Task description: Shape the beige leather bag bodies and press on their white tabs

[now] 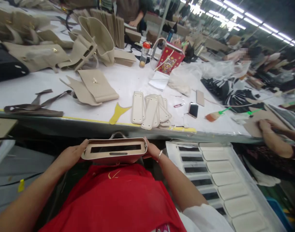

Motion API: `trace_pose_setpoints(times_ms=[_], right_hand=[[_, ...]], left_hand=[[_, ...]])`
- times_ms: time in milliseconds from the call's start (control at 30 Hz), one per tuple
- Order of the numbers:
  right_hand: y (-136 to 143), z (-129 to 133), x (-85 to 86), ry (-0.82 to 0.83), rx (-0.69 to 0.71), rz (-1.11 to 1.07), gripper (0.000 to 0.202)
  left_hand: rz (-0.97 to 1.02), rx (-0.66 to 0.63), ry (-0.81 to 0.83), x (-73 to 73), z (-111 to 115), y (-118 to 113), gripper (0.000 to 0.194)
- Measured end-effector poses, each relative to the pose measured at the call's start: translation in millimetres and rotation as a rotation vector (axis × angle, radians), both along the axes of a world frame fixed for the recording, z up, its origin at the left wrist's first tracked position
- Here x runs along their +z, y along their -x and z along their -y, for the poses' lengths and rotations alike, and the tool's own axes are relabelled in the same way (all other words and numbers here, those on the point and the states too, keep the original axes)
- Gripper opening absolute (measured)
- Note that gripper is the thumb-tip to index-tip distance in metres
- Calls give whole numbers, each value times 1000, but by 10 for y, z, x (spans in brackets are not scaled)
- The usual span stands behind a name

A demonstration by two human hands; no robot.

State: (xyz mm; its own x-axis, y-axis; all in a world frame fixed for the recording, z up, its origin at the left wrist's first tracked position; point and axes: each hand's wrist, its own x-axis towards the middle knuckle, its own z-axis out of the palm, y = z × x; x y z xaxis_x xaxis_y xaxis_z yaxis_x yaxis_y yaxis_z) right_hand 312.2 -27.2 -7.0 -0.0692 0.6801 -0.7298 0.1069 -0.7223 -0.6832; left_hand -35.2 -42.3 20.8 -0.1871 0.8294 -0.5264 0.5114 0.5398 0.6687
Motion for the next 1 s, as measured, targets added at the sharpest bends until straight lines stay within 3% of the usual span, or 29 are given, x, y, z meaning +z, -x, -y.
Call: trace_pose_setpoints(times_ms=[33,100,200,300,433,700,833,900,1000], right_hand=[[-27,2,107,-18,46,41,62],[-49,-5,320,-69,201,164,70],[-4,-44,571,-179,533,477,58],[92,-99,706,-261,827,822,48],[205,-145,758,-341,1044,1105,45],[265,-58,785,-337,1047,1261,36],[253,-88,826,-362,1063,1241,35],[248,-101,873,-368,1070,1226,34],[249,-113,937,-364,1079,1206,32]], left_hand=[[-115,-132,-18,30,-36,38,48],[-235,-261,-40,59,-103,80,41],[-185,-254,98,80,-140,76,34],[-105,-284,239,125,-98,40,32],[-153,-320,175,153,-41,36,34],[-340,-484,81,232,-170,83,22],[-276,-513,153,277,-180,41,29],[-167,-443,218,246,-134,43,39],[-173,-437,109,92,-97,104,45]])
